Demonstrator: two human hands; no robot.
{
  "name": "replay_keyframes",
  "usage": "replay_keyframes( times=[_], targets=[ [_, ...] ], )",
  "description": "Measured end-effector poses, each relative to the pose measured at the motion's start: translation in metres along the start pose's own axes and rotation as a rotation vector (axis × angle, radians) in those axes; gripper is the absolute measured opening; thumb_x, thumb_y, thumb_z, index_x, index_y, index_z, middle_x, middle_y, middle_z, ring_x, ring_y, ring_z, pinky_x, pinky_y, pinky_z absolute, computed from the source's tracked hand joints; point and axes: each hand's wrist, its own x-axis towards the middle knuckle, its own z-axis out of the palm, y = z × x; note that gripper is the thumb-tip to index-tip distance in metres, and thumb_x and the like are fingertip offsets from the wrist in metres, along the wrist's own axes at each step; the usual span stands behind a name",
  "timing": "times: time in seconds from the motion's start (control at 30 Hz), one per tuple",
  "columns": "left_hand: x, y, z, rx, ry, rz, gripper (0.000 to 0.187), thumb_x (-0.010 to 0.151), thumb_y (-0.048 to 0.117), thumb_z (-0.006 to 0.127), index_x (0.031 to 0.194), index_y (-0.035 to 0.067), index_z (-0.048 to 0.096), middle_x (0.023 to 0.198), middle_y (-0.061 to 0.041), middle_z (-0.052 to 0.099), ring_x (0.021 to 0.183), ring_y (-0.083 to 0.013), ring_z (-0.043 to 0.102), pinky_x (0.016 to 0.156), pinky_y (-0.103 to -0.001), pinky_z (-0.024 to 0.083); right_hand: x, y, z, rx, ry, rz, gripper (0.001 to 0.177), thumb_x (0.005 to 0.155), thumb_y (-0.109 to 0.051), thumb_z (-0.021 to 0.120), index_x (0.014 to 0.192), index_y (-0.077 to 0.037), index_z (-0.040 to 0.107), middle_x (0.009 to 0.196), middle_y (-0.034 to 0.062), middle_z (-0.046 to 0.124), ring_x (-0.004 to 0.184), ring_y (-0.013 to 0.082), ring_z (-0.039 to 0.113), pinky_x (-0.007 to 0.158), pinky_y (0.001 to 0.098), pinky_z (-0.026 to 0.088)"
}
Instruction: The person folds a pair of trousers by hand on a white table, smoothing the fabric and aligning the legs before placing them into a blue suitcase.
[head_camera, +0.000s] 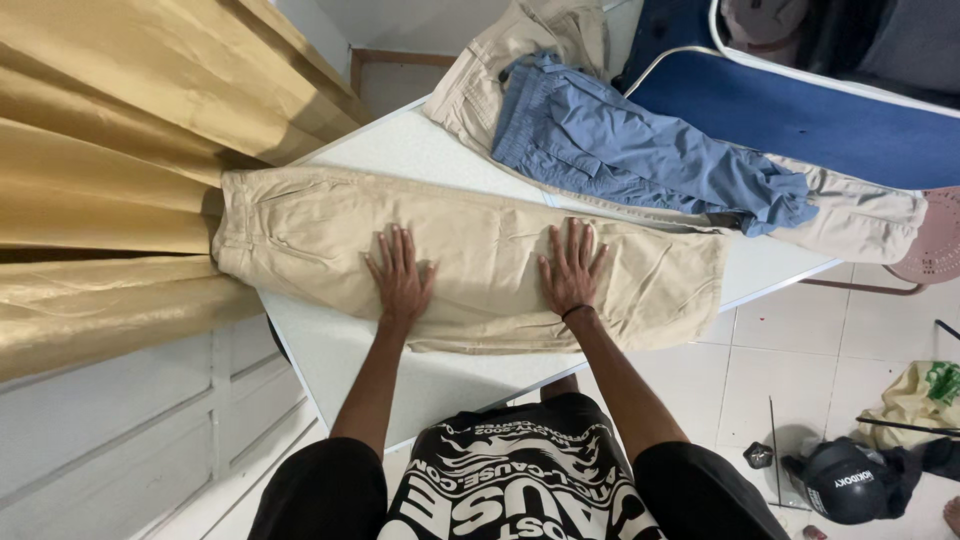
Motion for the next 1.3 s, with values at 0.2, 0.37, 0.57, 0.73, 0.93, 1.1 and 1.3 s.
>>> replay_keyframes(
  times=[0.2,0.37,0.57,0.73,0.93,1.1,1.3],
  targets=[
    [0.028,0.108,0.030,0.063,-0.115,0.210,0.075,0.101,0.045,0.054,0.165,0.013,0.030,0.173,-0.012,0.017,0.159,-0.0412,0.013,0.121,-0.074,0.010,0.001,0.029,-0.015,0.149,0.041,-0.038,0.070,0.107,-0.045,0.041,0.165,-0.010,0.023,0.173,0.0080,0.019,0.161,0.0291,0.015,0.129,0.0592,0.006],
    [0.052,0.198,0.053,-0.061,-0.187,0.358,0.068,0.101,0.043,0.056,0.161,0.021,0.035,0.172,-0.013,0.017,0.158,-0.0417,0.014,0.120,-0.073,0.015,-0.005,0.069,-0.018,0.092,0.094,0.007,0.069,0.106,-0.043,0.044,0.165,-0.010,0.027,0.172,0.0112,0.023,0.159,0.0340,0.016,0.128,0.0568,0.010],
    [0.055,0.255,0.062,-0.049,-0.120,0.407,0.068,0.099,0.044,0.058,0.162,0.031,0.035,0.172,-0.007,0.017,0.157,-0.0431,0.013,0.121,-0.072,0.012,-0.012,0.122,-0.031,0.027,0.120,0.048,0.067,0.107,-0.043,0.043,0.166,-0.015,0.029,0.172,0.0115,0.024,0.160,0.0343,0.016,0.128,0.0577,0.009],
    [0.055,0.259,0.062,0.017,-0.090,0.399,0.070,0.100,0.047,0.057,0.163,0.032,0.033,0.173,-0.006,0.016,0.158,-0.0419,0.014,0.122,-0.072,0.010,-0.024,0.170,-0.048,0.031,0.071,0.149,0.067,0.107,-0.046,0.039,0.166,-0.016,0.026,0.173,0.0115,0.022,0.160,0.0314,0.014,0.126,0.0609,0.003],
    [0.053,0.264,0.061,0.038,-0.099,0.387,0.069,0.100,0.047,0.058,0.163,0.031,0.033,0.173,-0.007,0.016,0.158,-0.0419,0.013,0.123,-0.071,0.010,-0.033,0.201,-0.060,0.082,0.067,0.219,0.068,0.108,-0.047,0.035,0.166,-0.015,0.024,0.173,0.0103,0.019,0.160,0.0320,0.011,0.128,0.0586,0.001],
    [0.054,0.264,0.065,0.037,-0.110,0.370,0.070,0.097,0.045,0.059,0.162,0.032,0.036,0.173,-0.007,0.017,0.158,-0.0424,0.013,0.123,-0.072,0.010,-0.027,0.190,-0.055,0.082,0.076,0.342,0.069,0.109,-0.047,0.035,0.166,-0.009,0.023,0.174,0.0085,0.019,0.162,0.0302,0.012,0.126,0.0611,-0.002],
    [0.052,0.265,0.070,0.013,-0.065,0.375,0.071,0.098,0.044,0.061,0.163,0.030,0.036,0.173,-0.008,0.017,0.159,-0.0425,0.011,0.122,-0.073,0.008,-0.017,0.166,-0.039,0.130,0.080,0.017,0.070,0.108,-0.045,0.037,0.166,-0.010,0.022,0.174,0.0111,0.018,0.161,0.0318,0.012,0.130,0.0532,0.000]
  ],
)
